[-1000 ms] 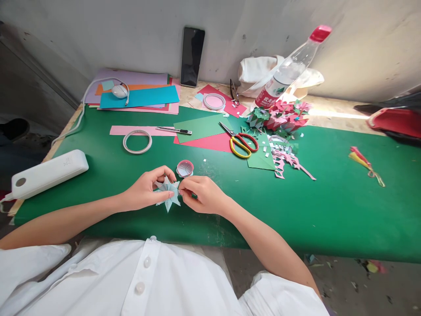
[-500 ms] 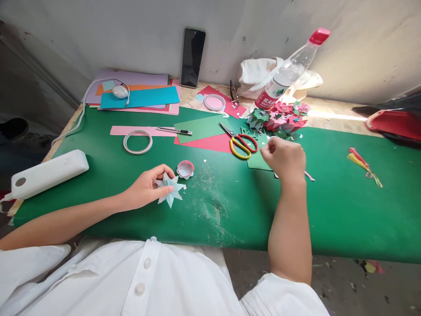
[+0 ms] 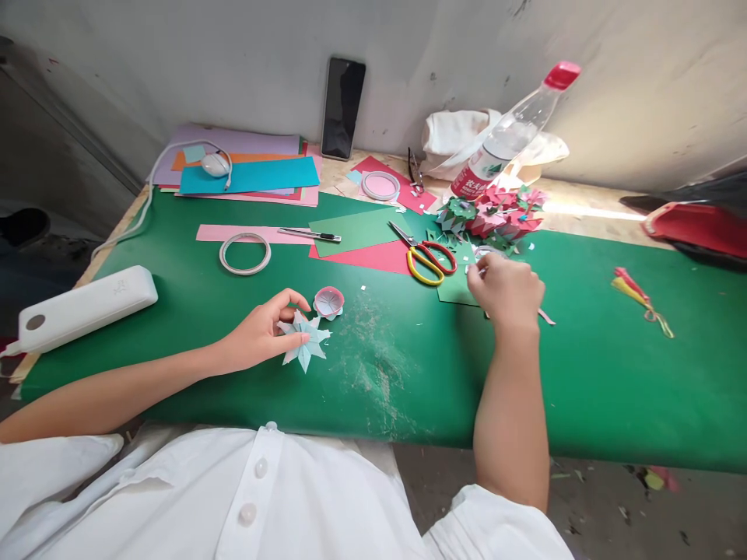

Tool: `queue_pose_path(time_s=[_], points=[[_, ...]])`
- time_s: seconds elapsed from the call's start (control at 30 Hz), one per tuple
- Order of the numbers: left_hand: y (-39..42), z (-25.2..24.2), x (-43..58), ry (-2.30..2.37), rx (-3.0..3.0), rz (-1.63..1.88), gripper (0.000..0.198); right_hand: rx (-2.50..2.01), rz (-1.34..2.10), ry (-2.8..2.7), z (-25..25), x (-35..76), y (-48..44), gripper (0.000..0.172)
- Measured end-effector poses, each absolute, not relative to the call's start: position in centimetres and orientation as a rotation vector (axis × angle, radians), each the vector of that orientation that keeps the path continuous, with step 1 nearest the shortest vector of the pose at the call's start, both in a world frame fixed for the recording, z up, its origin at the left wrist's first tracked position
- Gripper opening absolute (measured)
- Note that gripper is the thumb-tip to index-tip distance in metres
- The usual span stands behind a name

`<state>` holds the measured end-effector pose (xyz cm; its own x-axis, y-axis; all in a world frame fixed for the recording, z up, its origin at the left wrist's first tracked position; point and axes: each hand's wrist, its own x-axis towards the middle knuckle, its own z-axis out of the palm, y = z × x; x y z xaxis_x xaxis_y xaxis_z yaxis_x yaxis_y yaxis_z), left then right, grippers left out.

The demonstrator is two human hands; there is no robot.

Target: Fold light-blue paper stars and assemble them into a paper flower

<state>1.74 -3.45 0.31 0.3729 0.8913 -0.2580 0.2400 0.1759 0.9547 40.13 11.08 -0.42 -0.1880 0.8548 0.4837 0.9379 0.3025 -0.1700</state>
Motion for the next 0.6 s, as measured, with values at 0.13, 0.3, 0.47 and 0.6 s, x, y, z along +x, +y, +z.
queue_pose_path(time_s=[0.13, 0.3, 0.47, 0.6], points=[[-3.4, 0.5, 1.7, 1.168, 1.405, 0.571, 0.030, -1.296, -0.045, -2.216, 0.5, 32.5, 7.0, 0.018], [-3.5, 1.0, 1.8, 1.125, 1.437, 0.493, 0.029, -0.689, 0.372, -2.475, 0.3, 24.7, 1.7, 0.008], [-3.4, 1.0, 2.0, 1.159, 1.512, 0.547, 0.026, -0.490, 0.588, -2.466, -0.3, 23.3, 0.8, 0.017], [-3.3, 0.9, 2.0, 1.206, 1.441, 0.614, 0.028, -0.547, 0.663, -2.426, -0.7, 23.4, 0.8, 0.016]])
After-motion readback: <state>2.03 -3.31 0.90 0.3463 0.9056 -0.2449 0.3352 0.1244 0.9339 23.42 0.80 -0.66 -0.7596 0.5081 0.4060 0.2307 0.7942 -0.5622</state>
